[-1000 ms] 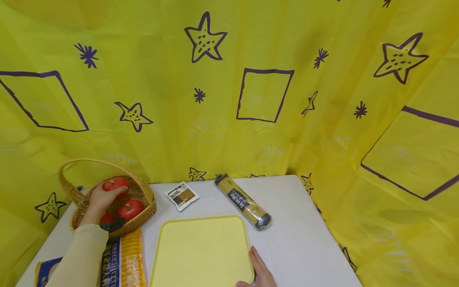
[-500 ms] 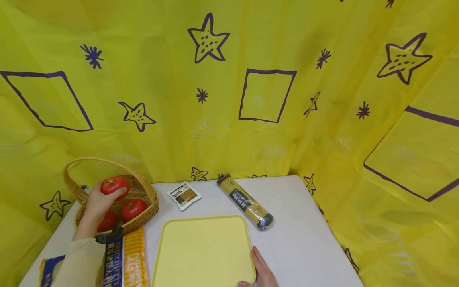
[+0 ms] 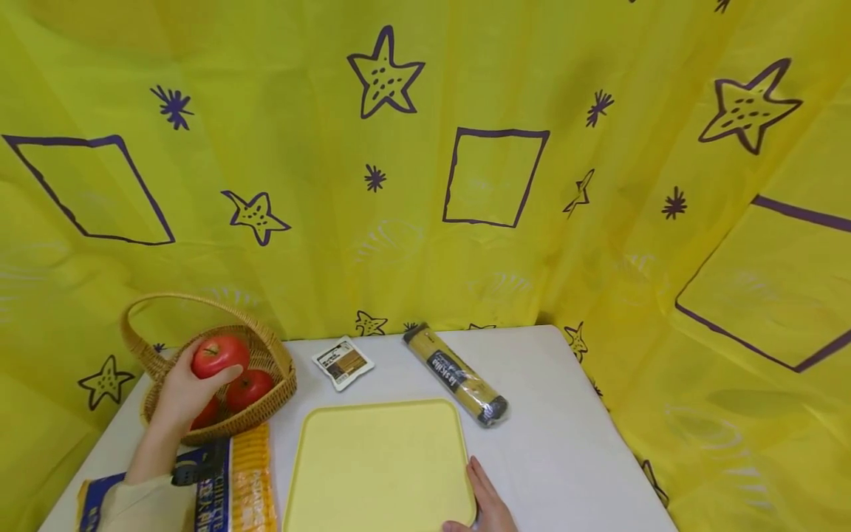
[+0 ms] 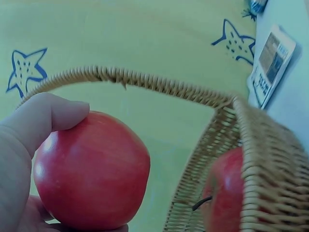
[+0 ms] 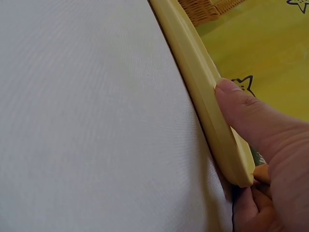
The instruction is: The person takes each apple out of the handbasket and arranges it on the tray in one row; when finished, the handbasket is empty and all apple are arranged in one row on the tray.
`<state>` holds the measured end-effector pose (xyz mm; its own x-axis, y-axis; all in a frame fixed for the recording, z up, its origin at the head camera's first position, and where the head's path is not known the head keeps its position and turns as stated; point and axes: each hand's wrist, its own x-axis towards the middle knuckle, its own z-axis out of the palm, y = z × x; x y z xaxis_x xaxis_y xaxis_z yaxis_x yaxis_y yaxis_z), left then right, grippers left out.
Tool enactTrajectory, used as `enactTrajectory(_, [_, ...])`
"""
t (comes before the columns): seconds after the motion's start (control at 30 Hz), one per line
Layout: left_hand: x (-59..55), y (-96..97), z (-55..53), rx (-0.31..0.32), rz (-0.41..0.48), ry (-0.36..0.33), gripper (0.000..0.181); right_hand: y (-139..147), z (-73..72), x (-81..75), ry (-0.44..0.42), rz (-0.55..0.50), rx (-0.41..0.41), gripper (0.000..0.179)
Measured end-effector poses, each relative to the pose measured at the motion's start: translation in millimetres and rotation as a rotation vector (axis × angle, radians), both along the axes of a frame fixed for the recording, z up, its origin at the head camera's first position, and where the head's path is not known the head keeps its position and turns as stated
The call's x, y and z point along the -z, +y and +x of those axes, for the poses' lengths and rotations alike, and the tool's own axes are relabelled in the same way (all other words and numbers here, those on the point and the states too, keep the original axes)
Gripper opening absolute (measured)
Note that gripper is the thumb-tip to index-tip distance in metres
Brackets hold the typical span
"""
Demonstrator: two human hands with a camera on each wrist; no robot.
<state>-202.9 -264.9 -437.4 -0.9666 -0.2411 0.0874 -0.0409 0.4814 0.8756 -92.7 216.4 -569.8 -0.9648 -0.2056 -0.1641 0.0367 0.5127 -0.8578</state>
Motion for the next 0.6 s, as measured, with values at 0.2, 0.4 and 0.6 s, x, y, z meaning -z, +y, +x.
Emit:
enactTrajectory(0.2, [4.3, 13.1, 16.5, 0.026, 0.009, -0.073, 0.101, 0.2, 0.0, 0.6, -0.004, -0.015, -0.005, 0.102])
enactTrajectory(0.4, [5.9, 30.6, 28.6, 0.059, 0.028, -0.130, 0.103, -1.1, -0.3, 1.9, -0.018, -0.034, 0.017, 0.100])
enactTrajectory(0.6, [7.2, 53.2, 36.4, 0.102, 0.067, -0.145, 0.100, -0.5, 0.3, 2.8, -0.015, -0.044, 0.019, 0.098])
